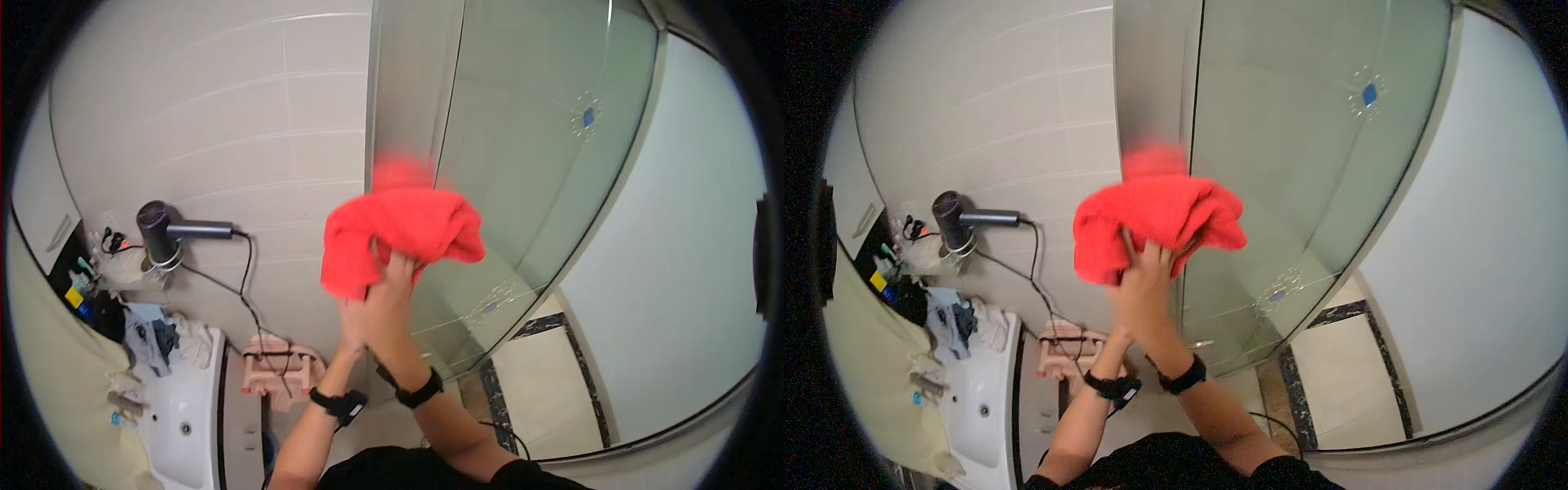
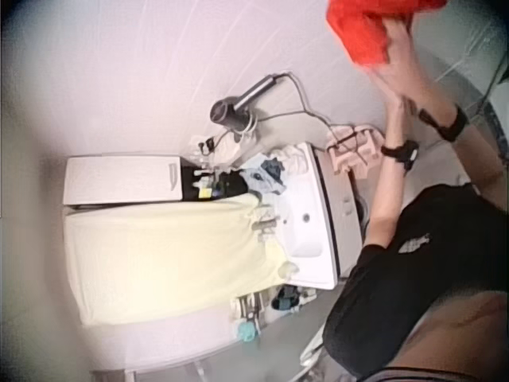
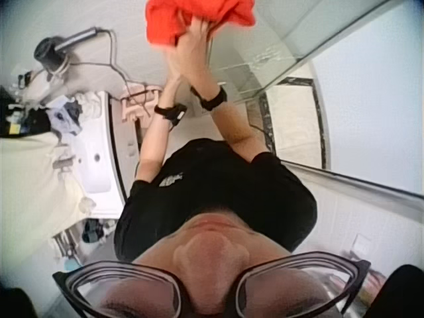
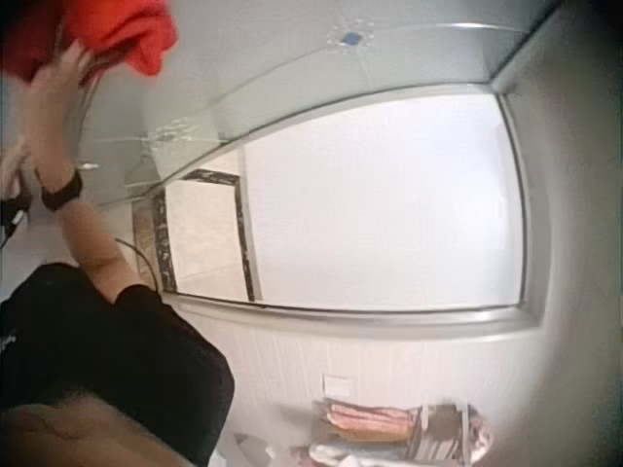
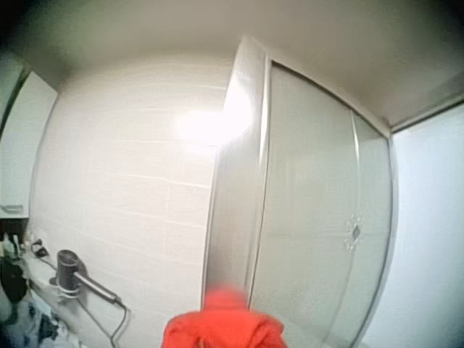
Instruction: Cleaning the glass bathroom door with a red cloth.
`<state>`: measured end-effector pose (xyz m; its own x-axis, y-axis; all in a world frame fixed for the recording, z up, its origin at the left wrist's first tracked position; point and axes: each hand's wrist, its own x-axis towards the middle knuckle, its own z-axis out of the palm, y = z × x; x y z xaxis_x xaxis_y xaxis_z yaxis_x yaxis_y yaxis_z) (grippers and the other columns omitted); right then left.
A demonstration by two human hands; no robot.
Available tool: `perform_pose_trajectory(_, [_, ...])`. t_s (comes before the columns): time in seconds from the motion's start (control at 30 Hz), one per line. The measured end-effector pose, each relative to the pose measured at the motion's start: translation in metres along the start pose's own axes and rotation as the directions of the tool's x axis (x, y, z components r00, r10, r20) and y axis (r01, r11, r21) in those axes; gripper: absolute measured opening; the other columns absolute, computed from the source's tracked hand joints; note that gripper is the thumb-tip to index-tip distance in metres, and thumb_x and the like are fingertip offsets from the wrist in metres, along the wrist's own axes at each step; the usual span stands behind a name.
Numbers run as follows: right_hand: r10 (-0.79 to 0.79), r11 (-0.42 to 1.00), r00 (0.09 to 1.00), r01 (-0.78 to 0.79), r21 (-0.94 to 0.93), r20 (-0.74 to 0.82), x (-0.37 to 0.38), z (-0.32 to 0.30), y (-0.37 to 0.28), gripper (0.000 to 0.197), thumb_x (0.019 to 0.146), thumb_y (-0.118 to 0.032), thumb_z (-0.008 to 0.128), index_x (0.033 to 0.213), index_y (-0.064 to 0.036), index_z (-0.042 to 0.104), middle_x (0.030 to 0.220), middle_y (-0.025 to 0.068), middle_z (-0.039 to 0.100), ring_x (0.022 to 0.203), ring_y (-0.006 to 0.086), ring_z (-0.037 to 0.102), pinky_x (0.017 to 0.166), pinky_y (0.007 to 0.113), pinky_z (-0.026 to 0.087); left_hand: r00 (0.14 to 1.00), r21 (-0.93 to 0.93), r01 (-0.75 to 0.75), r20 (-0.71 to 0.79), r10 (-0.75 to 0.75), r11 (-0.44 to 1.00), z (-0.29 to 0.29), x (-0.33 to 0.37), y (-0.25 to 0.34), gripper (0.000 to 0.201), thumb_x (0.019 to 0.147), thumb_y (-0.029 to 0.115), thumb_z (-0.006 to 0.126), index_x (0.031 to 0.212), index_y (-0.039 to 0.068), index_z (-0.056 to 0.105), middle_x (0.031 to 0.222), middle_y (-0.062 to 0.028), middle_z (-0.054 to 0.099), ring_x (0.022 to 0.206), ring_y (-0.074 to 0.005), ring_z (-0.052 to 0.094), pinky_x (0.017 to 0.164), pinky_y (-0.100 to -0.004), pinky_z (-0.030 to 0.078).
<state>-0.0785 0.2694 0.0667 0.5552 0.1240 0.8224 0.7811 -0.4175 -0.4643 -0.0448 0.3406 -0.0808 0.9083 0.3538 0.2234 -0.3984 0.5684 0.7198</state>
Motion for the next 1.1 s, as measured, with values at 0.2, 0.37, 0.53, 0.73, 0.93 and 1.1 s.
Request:
perform_pose_trajectory(0.2, [0.157, 0.985, 0.936, -0.170, 0.015, 0.314, -0.091, 0.018, 0.034, 0.062, 0.071, -0.021, 0.067, 0.124, 0.0038, 0.045, 0.127, 0.0270, 0.039, 0.117, 0.0462, 0.036, 0.099, 0.053, 0.026, 0.979, -0.252, 0.202, 0.087, -0.186, 0.947, -0.025, -0.026, 0.032, 0.070, 0.095, 0.055, 0.022, 0.131, -0.003, 0.038, 0.133, -0.0133, 0.044, 0.126, -0.0234, 0.037, 0.108, -0.0324, 0.021])
perform_pose_trajectory(0.37, [0.120, 0.992, 0.984, -0.125, -0.027, -0.133, -0.116, 0.013, 0.079, 0.066, 0.073, -0.024, 0.065, 0.129, 0.0004, 0.041, 0.133, 0.0257, 0.036, 0.126, 0.0439, 0.028, 0.103, 0.057, 0.020, 0.990, 0.043, 0.006, 0.144, -0.012, 0.999, -0.011, -0.025, 0.033, 0.065, 0.095, 0.053, 0.025, 0.124, -0.001, 0.046, 0.126, -0.0099, 0.051, 0.116, -0.0185, 0.045, 0.102, -0.0306, 0.028])
perform_pose_trajectory(0.53, [0.108, 0.984, 0.973, -0.134, -0.118, -0.206, -0.060, -0.018, 0.136, 0.066, 0.075, -0.016, 0.062, 0.131, 0.0042, 0.033, 0.133, 0.0298, 0.030, 0.126, 0.0492, 0.023, 0.106, 0.057, 0.011, 0.999, 0.132, -0.004, -0.044, 0.010, 0.991, -0.012, -0.027, 0.025, 0.052, 0.097, 0.045, 0.030, 0.118, 0.001, 0.049, 0.112, -0.0023, 0.053, 0.106, -0.0123, 0.046, 0.096, -0.0278, 0.030])
perform_pose_trajectory(0.73, [0.062, 0.955, 0.924, -0.165, -0.245, -0.377, 0.039, -0.111, 0.253, 0.063, 0.080, -0.016, 0.057, 0.135, -0.0014, 0.031, 0.145, 0.0251, 0.016, 0.133, 0.0482, 0.010, 0.108, 0.056, 0.007, 0.956, 0.306, -0.159, -0.189, 0.224, 0.939, 0.011, -0.026, 0.008, 0.046, 0.095, 0.040, 0.042, 0.123, 0.005, 0.048, 0.124, -0.0007, 0.049, 0.117, -0.0133, 0.042, 0.099, -0.0273, 0.027])
perform_pose_trajectory(0.93, [0.292, 0.944, 0.850, -0.330, -0.010, -0.439, 0.060, -0.180, 0.355, 0.060, 0.090, -0.034, 0.054, 0.133, -0.0009, 0.028, 0.072, 0.0113, 0.054, 0.051, 0.0190, 0.052, 0.048, 0.032, 0.044, 0.861, 0.330, -0.142, -0.423, 0.281, 0.933, 0.038, -0.031, 0.001, 0.056, 0.093, 0.051, 0.041, 0.124, 0.006, 0.046, 0.124, -0.0036, 0.049, 0.114, -0.0158, 0.044, 0.097, -0.0303, 0.031])
perform_pose_trajectory(1.1, [0.653, 0.717, 0.735, -0.520, 0.464, -0.183, 0.034, -0.188, 0.391, 0.034, 0.092, -0.035, 0.052, 0.100, -0.0020, 0.048, 0.054, 0.0058, 0.047, 0.039, 0.0150, 0.044, 0.035, 0.029, 0.035, 0.865, 0.607, -0.099, -0.339, 0.369, 0.789, 0.022, -0.035, 0.008, 0.054, 0.090, 0.052, 0.046, 0.116, 0.004, 0.048, 0.108, -0.0022, 0.053, 0.098, -0.0124, 0.048, 0.088, -0.0272, 0.037])
